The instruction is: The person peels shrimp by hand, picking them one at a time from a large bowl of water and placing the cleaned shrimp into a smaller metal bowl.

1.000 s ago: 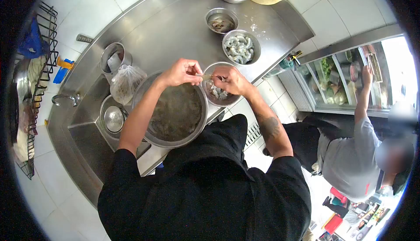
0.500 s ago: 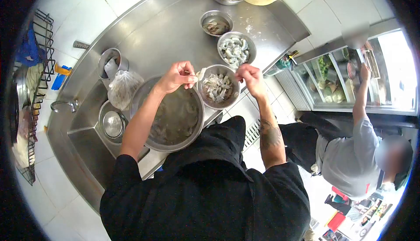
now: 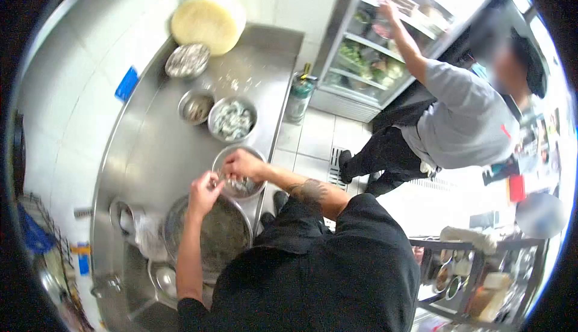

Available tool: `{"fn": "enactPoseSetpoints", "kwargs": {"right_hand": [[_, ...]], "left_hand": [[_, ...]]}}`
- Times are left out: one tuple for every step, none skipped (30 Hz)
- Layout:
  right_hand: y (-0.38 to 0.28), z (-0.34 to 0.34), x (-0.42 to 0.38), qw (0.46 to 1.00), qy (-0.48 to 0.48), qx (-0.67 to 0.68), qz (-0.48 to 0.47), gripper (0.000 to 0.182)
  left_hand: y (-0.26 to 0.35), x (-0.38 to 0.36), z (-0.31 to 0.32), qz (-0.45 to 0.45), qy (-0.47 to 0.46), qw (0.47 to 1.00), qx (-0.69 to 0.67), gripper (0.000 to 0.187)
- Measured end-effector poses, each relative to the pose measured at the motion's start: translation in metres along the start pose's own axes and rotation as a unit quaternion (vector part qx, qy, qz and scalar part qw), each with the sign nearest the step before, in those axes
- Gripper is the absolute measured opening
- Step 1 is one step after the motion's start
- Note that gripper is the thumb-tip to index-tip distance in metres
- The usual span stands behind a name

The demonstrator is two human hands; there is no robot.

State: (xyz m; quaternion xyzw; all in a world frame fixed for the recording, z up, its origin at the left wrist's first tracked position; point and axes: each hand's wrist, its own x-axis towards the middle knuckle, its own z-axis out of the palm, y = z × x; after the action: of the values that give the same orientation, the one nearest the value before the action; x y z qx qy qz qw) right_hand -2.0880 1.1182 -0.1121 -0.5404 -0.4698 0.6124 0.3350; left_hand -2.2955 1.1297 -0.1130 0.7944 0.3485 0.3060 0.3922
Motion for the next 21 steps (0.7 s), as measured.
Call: {"fn": "enactPoseSetpoints", "kwargs": {"right_hand": [[-0.002, 0.000, -0.001, 1.000, -0.009, 0.022, 0.000, 0.016], [-0.002, -0.001, -0.001, 1.000, -0.007, 0.027, 0.004, 0.016], [-0.006, 0.000, -0.001, 0.999, -0.009, 0.032, 0.010, 0.017], [-0.008, 0.000, -0.004, 0.999, -0.006, 0.045, 0.019, 0.014], [-0.009, 0.000, -0.004, 0.999, -0.004, 0.045, 0.012, 0.014], [-0.010, 0.000, -0.005, 0.999, 0.004, 0.044, 0.018, 0.012], [-0.010, 0.001, -0.007, 0.999, 0.010, 0.043, 0.026, 0.010], [-0.008, 0.001, -0.007, 0.997, 0.015, 0.060, 0.039, 0.009], [-0.005, 0.002, -0.008, 0.998, 0.014, 0.059, 0.035, 0.009], [-0.003, 0.001, -0.008, 0.998, 0.009, 0.053, 0.032, 0.009], [-0.003, 0.002, -0.010, 0.998, 0.003, 0.047, 0.030, 0.009], [-0.002, 0.003, -0.013, 0.998, 0.004, 0.055, 0.031, 0.011], [0.000, 0.005, -0.014, 0.998, 0.001, 0.056, 0.032, 0.011], [0.000, 0.004, -0.014, 0.998, 0.005, 0.045, 0.032, 0.011], [0.000, 0.005, -0.015, 0.999, 0.007, 0.035, 0.034, 0.012], [0.002, 0.005, -0.015, 0.999, 0.009, 0.036, 0.038, 0.014], [0.008, 0.002, -0.013, 0.998, -0.002, 0.036, 0.045, 0.014], [0.016, 0.000, -0.008, 0.999, 0.014, 0.033, 0.035, 0.014], [0.026, 0.001, -0.003, 0.999, 0.024, 0.031, 0.029, 0.015], [0.025, 0.000, -0.005, 0.999, 0.013, 0.026, 0.028, 0.017], [0.019, -0.004, -0.006, 0.999, 0.002, 0.021, 0.027, 0.021]], "left_hand": [[0.013, 0.000, -0.002, 0.041, 0.007, 0.996, 0.078, 0.020], [0.006, 0.000, 0.003, 0.078, 0.010, 0.993, 0.089, 0.024], [0.005, 0.001, 0.005, 0.083, 0.008, 0.993, 0.088, 0.028], [0.005, 0.002, 0.005, 0.095, 0.012, 0.991, 0.089, 0.025], [0.011, 0.004, 0.005, 0.105, 0.018, 0.990, 0.090, 0.023], [0.017, 0.006, 0.005, 0.109, 0.019, 0.990, 0.092, 0.023], [0.021, 0.006, 0.004, 0.108, 0.002, 0.989, 0.097, 0.022], [0.024, 0.006, 0.003, 0.107, -0.014, 0.989, 0.101, 0.021], [0.025, 0.004, 0.004, 0.109, -0.012, 0.988, 0.104, 0.021], [0.025, 0.003, 0.005, 0.089, -0.027, 0.992, 0.081, 0.020], [0.025, 0.002, 0.006, 0.068, -0.041, 0.995, 0.057, 0.019], [0.024, 0.001, 0.007, 0.078, -0.040, 0.995, 0.053, 0.017], [0.023, -0.002, 0.007, 0.075, -0.039, 0.995, 0.055, 0.017], [0.024, -0.002, 0.007, 0.062, -0.050, 0.996, 0.046, 0.017], [0.024, -0.003, 0.007, 0.045, -0.063, 0.996, 0.038, 0.016], [0.025, -0.005, 0.007, 0.034, -0.061, 0.997, 0.038, 0.016], [0.025, -0.003, 0.007, 0.055, -0.065, 0.996, 0.035, 0.015], [0.024, -0.002, 0.006, 0.073, -0.066, 0.995, 0.031, 0.014], [0.024, -0.001, 0.005, 0.080, -0.059, 0.995, 0.026, 0.014], [0.023, -0.003, 0.004, 0.081, -0.052, 0.995, 0.022, 0.014], [0.023, -0.004, 0.002, 0.082, -0.043, 0.996, 0.011, 0.015]]}}
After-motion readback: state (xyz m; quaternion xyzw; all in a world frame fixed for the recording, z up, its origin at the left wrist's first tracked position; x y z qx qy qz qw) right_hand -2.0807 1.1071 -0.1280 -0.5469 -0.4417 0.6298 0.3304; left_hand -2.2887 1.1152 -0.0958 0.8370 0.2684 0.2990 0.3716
